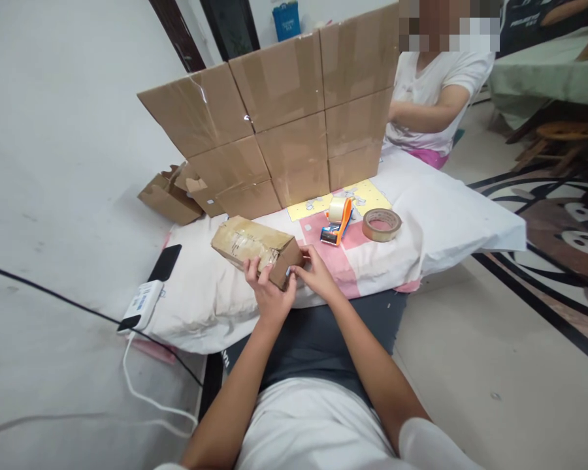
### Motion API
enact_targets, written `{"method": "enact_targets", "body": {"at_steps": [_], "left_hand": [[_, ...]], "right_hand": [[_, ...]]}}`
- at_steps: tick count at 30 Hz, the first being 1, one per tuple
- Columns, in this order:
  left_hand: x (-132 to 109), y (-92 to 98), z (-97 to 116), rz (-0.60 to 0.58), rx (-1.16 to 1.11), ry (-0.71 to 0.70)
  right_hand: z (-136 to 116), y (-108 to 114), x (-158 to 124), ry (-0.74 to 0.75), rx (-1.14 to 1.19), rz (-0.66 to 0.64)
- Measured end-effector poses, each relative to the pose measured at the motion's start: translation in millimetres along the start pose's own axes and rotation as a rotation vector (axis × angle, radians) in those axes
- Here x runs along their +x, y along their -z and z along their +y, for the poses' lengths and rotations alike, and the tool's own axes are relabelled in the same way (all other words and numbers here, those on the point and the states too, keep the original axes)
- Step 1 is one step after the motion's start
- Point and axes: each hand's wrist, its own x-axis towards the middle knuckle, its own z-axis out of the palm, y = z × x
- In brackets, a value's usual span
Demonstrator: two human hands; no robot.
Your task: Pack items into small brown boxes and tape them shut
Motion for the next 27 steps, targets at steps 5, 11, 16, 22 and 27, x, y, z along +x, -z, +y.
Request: {"method": "enact_targets", "body": {"at_steps": [5, 11, 16, 22, 27], "left_hand": [[0, -0.1, -3, -0.017, -0.020, -0.010], [0, 0.0, -6, -0.017, -0.051, -0.024], [-1, 1.4, -10, -0.030, -0.063, -0.021], [0, 4.2, -14, -0.051, -0.092, -0.048], [-2, 3.1, -15, -0.015, -0.108, -0.056]], "right_hand": [[0, 2, -1, 0.018, 0.010, -0.042], [-9, 0, 0, -0.021, -0.082, -0.038], [-7, -2, 2, -0.037, -0.133, -0.002], [-5, -3, 0, -0.008, -0.124, 0.008], [-5, -2, -2, -0.028, -0.136, 0.004]]}}
